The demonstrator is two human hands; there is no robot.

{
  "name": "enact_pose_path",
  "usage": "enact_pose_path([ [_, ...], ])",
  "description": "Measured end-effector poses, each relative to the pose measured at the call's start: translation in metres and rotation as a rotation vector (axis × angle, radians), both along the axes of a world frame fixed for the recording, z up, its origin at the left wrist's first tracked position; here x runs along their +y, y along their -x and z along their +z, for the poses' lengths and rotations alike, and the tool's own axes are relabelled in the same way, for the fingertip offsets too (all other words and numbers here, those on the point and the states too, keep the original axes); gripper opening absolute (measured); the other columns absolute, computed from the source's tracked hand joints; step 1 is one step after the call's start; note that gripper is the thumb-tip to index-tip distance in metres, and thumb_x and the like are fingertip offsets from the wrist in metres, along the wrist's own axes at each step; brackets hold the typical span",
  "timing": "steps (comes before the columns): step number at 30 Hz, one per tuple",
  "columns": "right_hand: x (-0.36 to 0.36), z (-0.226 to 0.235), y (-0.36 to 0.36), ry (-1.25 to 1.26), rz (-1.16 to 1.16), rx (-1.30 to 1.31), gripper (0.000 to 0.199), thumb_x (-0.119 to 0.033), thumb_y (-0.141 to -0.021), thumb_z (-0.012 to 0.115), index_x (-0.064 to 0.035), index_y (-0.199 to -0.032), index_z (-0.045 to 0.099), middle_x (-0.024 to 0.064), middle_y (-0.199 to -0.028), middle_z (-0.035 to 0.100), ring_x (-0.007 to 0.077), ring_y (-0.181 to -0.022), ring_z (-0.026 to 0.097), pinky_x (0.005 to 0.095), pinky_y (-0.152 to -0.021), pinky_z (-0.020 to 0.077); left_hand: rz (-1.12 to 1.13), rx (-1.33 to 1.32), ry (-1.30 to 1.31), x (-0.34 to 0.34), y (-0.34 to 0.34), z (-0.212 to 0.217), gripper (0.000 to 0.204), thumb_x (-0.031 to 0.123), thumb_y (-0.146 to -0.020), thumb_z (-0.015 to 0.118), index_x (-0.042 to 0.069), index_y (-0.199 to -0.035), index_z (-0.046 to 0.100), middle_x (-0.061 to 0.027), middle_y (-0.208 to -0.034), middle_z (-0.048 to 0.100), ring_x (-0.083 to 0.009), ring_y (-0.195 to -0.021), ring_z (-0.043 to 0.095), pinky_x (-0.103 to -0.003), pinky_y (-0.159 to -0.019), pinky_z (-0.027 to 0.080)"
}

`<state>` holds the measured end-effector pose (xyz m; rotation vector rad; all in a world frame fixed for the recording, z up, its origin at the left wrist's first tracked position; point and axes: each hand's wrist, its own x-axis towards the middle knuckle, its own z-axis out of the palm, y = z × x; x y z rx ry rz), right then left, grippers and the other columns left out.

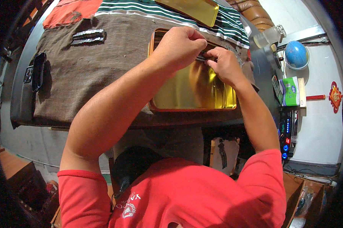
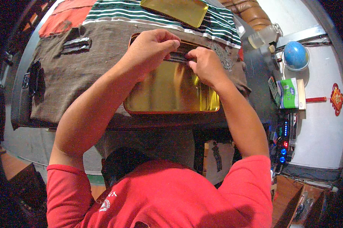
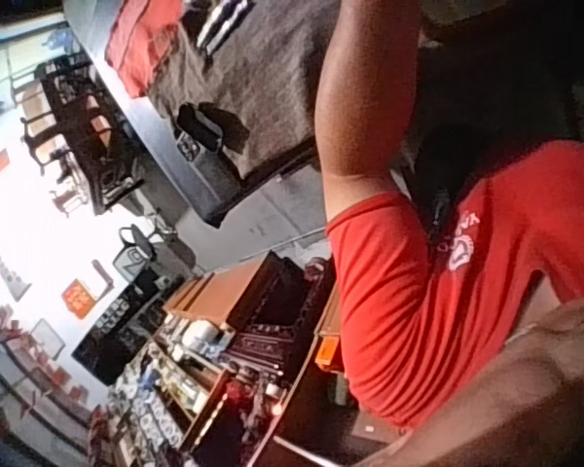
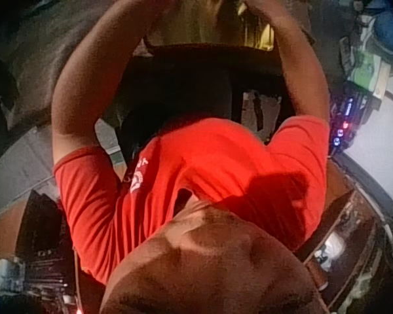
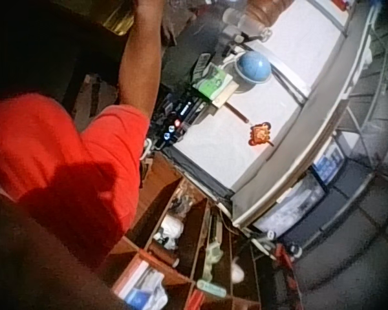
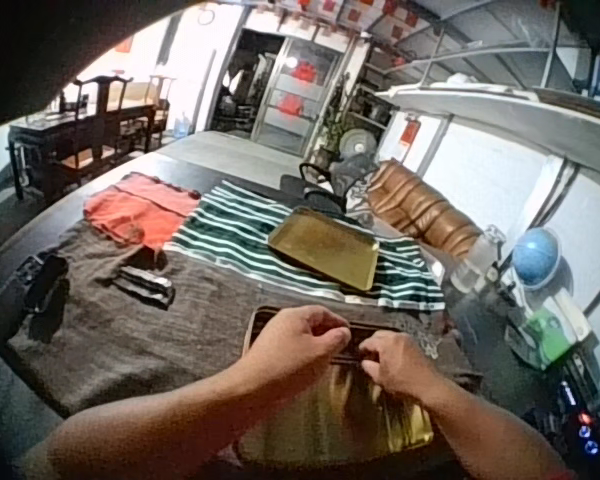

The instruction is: The person repeatedly picks up small black rectangular electronic components from a cloth on the table, manipulates them with both hands over a gold tray, and places them into the tray. The person continues this cycle of picking, handling, and placing components throughout the clip.

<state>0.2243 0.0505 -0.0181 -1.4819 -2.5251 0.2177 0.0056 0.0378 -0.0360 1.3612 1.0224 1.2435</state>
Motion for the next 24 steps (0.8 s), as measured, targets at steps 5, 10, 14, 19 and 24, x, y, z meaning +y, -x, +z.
enact_pose_path([
  [5,-0.001,0.001,0.001,-0.020,0.014,0.014,0.027,-0.014,-0.079,0.081,-0.0027,-0.101,0.074,0.0200,-0.103,0.071,0.0396,-0.099,0.068,0.0460,-0.090,0.0541,-0.011,-0.014,-0.006,0.000,0.000,0.000,0.025,0.021,-0.085,0.071,-0.001,-0.096,0.077,-0.0130,-0.084,0.075,-0.0200,-0.076,0.070,-0.035,-0.072,0.057],
  [10,-0.003,0.003,0.008,-0.069,-0.019,-0.023,0.029,-0.019,-0.078,0.084,-0.0028,-0.097,0.068,0.0179,-0.097,0.068,0.0391,-0.094,0.067,0.0472,-0.083,0.0539,-0.057,0.029,0.052,-0.005,0.002,0.007,0.023,0.020,-0.096,0.070,0.000,-0.108,0.074,-0.0030,-0.087,0.071,-0.0104,-0.074,0.060,-0.028,-0.068,0.052],
  [14,-0.001,0.003,0.011,-0.145,0.039,-0.070,0.034,-0.023,-0.078,0.085,-0.0031,-0.098,0.065,0.0164,-0.096,0.067,0.0387,-0.092,0.066,0.0464,-0.080,0.0538,-0.069,0.008,0.063,-0.008,0.004,0.011,0.023,0.020,-0.096,0.070,0.001,-0.108,0.075,-0.0031,-0.087,0.071,-0.0104,-0.075,0.060,-0.028,-0.069,0.052],
  [19,0.000,0.005,0.014,-0.155,0.063,-0.080,0.036,-0.028,-0.080,0.085,-0.0038,-0.098,0.065,0.0157,-0.095,0.065,0.0383,-0.090,0.066,0.0465,-0.077,0.0535,-0.066,0.015,0.066,-0.007,0.004,0.010,0.023,0.020,-0.096,0.070,0.001,-0.109,0.075,-0.0034,-0.088,0.071,-0.0107,-0.076,0.060,-0.028,-0.069,0.052],
  [24,-0.005,0.017,0.008,-0.209,0.001,0.056,0.033,-0.031,-0.085,0.083,-0.0029,-0.090,0.067,0.0141,-0.089,0.066,0.0341,-0.083,0.066,0.0430,-0.073,0.0527,-0.049,0.048,0.044,-0.008,0.006,0.013,0.024,0.019,-0.096,0.069,0.000,-0.110,0.074,-0.0036,-0.090,0.071,-0.0117,-0.079,0.061,-0.028,-0.073,0.051],
])
